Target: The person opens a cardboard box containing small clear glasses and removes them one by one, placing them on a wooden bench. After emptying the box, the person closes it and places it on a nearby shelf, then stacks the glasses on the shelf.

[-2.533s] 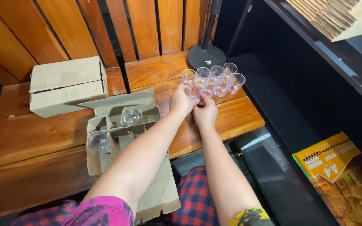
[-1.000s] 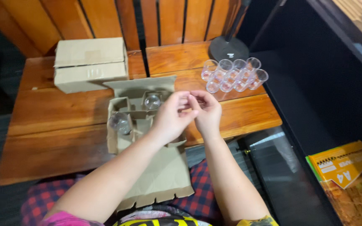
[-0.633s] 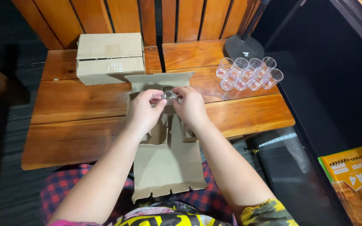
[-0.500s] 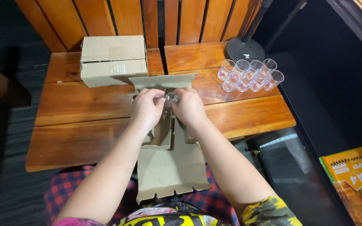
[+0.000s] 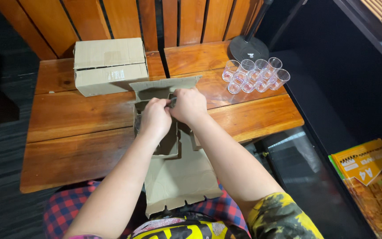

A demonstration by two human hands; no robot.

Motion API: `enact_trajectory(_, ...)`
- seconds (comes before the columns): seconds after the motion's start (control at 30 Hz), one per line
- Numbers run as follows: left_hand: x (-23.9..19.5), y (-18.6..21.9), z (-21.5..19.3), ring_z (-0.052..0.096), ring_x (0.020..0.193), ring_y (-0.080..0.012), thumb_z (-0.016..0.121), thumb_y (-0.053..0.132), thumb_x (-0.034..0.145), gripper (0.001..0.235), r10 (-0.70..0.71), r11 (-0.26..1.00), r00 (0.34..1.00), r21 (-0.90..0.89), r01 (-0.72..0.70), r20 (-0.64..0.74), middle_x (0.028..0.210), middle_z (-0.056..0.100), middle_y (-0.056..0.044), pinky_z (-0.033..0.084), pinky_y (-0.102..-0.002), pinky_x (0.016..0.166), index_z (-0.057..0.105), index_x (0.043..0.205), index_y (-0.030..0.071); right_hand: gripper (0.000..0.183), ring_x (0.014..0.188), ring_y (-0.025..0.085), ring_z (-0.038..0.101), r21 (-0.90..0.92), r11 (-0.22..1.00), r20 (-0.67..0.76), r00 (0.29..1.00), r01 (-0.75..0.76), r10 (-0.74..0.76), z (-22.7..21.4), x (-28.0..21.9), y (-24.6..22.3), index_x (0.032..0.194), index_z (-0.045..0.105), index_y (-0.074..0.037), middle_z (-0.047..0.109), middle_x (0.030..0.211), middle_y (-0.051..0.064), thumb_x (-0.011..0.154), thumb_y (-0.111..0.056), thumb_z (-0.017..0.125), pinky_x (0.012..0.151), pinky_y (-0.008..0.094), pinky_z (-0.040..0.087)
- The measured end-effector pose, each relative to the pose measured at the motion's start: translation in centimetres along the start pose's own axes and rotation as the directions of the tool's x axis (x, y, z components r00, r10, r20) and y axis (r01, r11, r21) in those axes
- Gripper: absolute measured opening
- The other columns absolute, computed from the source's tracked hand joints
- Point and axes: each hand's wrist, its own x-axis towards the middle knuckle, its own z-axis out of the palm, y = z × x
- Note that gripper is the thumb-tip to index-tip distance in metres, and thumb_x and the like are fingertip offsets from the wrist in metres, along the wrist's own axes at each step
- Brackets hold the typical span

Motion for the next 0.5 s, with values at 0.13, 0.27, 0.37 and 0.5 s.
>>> enact_trajectory(0.13, -0.6, 0.8, -1.3, 0.066, 0.115, -0.0317, 0.056, 0.010, 0.099, 0.029, -0.026, 0.998, 1.000, -0.053, 0.026, -0.008, 0.112, 0.066, -0.009, 0.054, -0.043, 0.102, 0.074, 0.121, 0.014, 0.058, 0.104, 0.025, 0.070, 0.035, 0.999, -0.012, 1.000, 0.003, -0.002, -0.9, -0.4, 0.2, 0.111, 0.079, -0.015, 0.076, 0.095, 0.007, 0.067, -0.053, 0.082, 0.088, 0.039, 0.061)
enact_trajectory(0.27, -0.5, 0.6, -1.6, 0.068, 0.111, -0.0324, 0.061, 0.009, 0.096, 0.026, -0.011, 0.998, 0.999, -0.059, 0.008, -0.046, 0.108, 0.068, -0.010, 0.056, -0.043, 0.099, 0.075, 0.118, 0.014, 0.061, 0.112, 0.026, 0.068, 0.137, 0.991, -0.088, 0.996, -0.002, 0.014, -1.4, -0.7, 1.2, 0.114, 0.078, -0.017, 0.076, 0.105, 0.007, 0.066, -0.054, 0.083, 0.094, 0.039, 0.058)
enact_trajectory(0.37, -0.3, 0.6, -1.5, 0.070, 0.106, -0.0276, 0.065, 0.013, 0.096, 0.025, -0.025, 0.995, 0.998, -0.100, 0.020, -0.050, 0.106, 0.069, -0.006, 0.057, -0.039, 0.095, 0.077, 0.118, 0.018, 0.059, 0.114, 0.028, 0.068, 0.257, 0.966, -0.137, 0.988, -0.029, 0.066, -1.5, -0.7, 2.1, 0.117, 0.077, -0.021, 0.074, 0.109, 0.005, 0.066, -0.050, 0.083, 0.098, 0.042, 0.057)
enact_trajectory(0.5, -0.9, 3.0, -2.1, 0.072, 0.104, -0.0224, 0.073, 0.026, 0.095, 0.024, -0.041, 0.974, 0.997, -0.224, 0.026, -0.062, 0.107, 0.071, -0.006, 0.058, -0.036, 0.093, 0.076, 0.119, 0.021, 0.049, 0.098, 0.026, 0.074, 0.528, 0.849, -0.303, 0.942, 0.038, 0.146, -1.7, -1.9, 3.5, 0.109, 0.079, -0.021, 0.072, 0.097, 0.003, 0.063, -0.035, 0.089, 0.085, 0.037, 0.063)
